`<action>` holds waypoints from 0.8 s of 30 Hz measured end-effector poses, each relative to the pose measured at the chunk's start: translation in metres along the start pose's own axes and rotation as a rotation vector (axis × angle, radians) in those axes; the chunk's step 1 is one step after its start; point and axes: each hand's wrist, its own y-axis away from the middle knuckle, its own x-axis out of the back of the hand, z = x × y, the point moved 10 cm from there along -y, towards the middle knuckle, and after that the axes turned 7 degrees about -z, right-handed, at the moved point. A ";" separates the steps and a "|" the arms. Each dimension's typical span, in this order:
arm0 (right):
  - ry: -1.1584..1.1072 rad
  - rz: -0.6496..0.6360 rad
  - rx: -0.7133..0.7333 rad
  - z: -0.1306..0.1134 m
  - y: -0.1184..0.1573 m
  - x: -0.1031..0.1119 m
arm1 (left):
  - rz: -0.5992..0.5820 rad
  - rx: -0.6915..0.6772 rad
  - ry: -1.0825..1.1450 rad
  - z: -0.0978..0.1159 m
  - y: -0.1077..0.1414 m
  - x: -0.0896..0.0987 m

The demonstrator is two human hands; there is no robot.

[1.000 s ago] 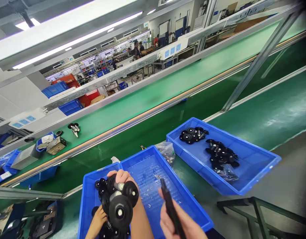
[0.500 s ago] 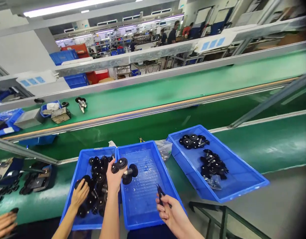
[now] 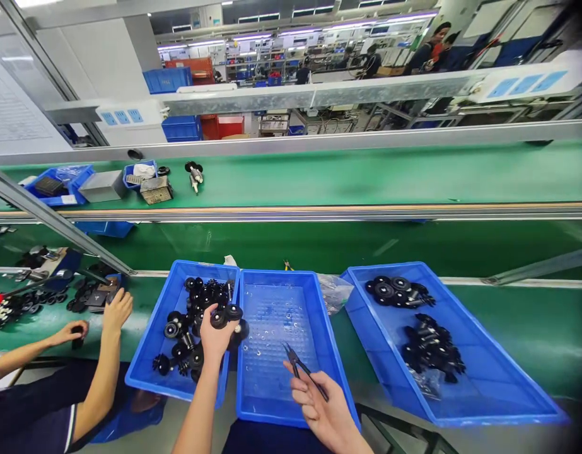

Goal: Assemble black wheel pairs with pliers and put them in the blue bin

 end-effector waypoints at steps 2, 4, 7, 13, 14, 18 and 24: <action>0.150 0.027 0.066 -0.003 0.000 0.002 | 0.049 -0.062 -0.084 0.002 0.003 0.012; 0.321 0.106 0.124 -0.004 -0.003 0.010 | 0.088 -0.093 -0.131 -0.005 0.002 0.025; 0.406 0.199 0.179 0.001 -0.012 0.025 | 0.161 -0.031 -0.140 -0.032 -0.004 0.042; 0.361 0.209 0.257 -0.002 -0.016 0.035 | 0.300 0.104 -0.073 -0.084 -0.028 0.082; 0.336 0.173 0.237 -0.001 -0.014 0.031 | 0.286 0.124 -0.063 -0.090 -0.034 0.086; 0.252 0.019 0.134 0.001 -0.005 0.010 | 0.235 0.171 -0.030 -0.107 -0.056 0.097; 0.275 0.010 0.080 0.000 0.001 0.009 | 0.208 0.249 0.011 -0.128 -0.061 0.097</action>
